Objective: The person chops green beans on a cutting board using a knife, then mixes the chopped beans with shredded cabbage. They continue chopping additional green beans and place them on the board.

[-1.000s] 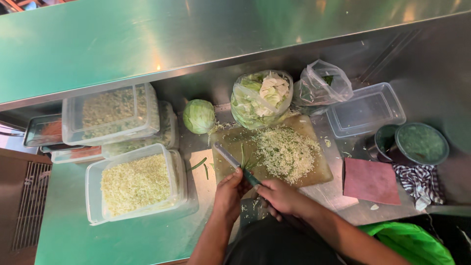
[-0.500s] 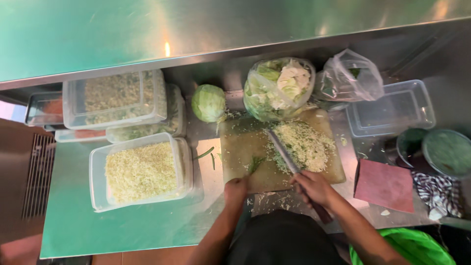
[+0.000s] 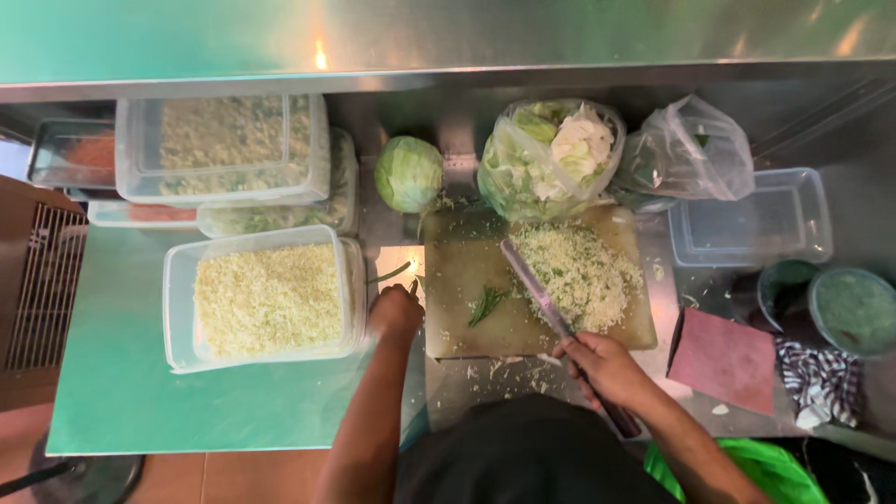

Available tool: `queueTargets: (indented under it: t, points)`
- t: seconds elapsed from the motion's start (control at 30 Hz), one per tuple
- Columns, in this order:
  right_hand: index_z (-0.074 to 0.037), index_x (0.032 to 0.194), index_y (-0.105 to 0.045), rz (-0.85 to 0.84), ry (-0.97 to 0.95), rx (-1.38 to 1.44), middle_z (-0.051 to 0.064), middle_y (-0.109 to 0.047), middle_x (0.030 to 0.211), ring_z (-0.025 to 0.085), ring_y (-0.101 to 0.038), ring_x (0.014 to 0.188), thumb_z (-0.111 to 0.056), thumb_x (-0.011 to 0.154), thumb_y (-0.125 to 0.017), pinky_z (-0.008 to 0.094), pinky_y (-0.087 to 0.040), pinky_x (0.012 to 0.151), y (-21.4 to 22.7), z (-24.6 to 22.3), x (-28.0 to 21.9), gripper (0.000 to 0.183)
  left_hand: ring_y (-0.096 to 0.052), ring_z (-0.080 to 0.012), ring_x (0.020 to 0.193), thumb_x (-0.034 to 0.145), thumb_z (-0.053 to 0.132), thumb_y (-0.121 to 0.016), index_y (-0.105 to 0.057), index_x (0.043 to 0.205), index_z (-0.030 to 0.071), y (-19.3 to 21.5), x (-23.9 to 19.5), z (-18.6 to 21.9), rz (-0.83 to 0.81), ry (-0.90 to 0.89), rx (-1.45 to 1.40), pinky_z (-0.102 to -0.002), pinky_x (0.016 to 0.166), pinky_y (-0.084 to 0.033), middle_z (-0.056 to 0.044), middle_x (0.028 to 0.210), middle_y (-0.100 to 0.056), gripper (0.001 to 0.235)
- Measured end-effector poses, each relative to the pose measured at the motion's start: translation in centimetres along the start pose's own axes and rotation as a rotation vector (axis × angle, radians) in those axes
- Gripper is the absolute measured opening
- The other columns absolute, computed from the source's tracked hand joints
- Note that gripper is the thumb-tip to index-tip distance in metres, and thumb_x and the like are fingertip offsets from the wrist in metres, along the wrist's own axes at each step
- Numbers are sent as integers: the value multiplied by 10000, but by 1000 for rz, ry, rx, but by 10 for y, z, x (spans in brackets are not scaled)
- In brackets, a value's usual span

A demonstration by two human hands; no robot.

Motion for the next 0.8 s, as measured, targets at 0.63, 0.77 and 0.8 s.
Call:
queueTargets:
  t: [0.63, 0.77, 0.8]
  points:
    - [-55, 1149, -707, 95, 450, -8, -13, -574, 659, 64, -536, 456, -267, 1026, -509, 260, -444, 402, -61, -135, -153, 315, -682, -205, 930, 996, 85, -616, -682, 1157, -20, 127, -217, 152, -737, -279, -1839, -375, 909, -528, -92, 1011, -730, 204]
    - [-58, 1146, -715, 104, 493, -23, -15, -578, 645, 63, -533, 457, -265, 1029, -517, 264, -442, 410, -62, -133, -158, 309, -692, -211, 976, 987, 87, -621, -678, 1152, -9, 132, -227, 159, -759, -311, -1827, -384, 926, -537, -105, 1070, -745, 200]
    - [-57, 1142, -712, 105, 496, -19, -18, -575, 640, 61, -527, 453, -266, 1030, -515, 261, -438, 409, -62, -132, -158, 308, -691, -214, 979, 993, 91, -621, -681, 1157, -12, 133, -228, 161, -775, -327, -1818, -384, 923, -536, -110, 1078, -746, 204]
Point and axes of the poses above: each hand's wrist, its own x-axis towards the middle knuckle, its own y-axis out of the back of the hand, z = x × y, the point moved 6 cm from there along x, towards the middle knuckle
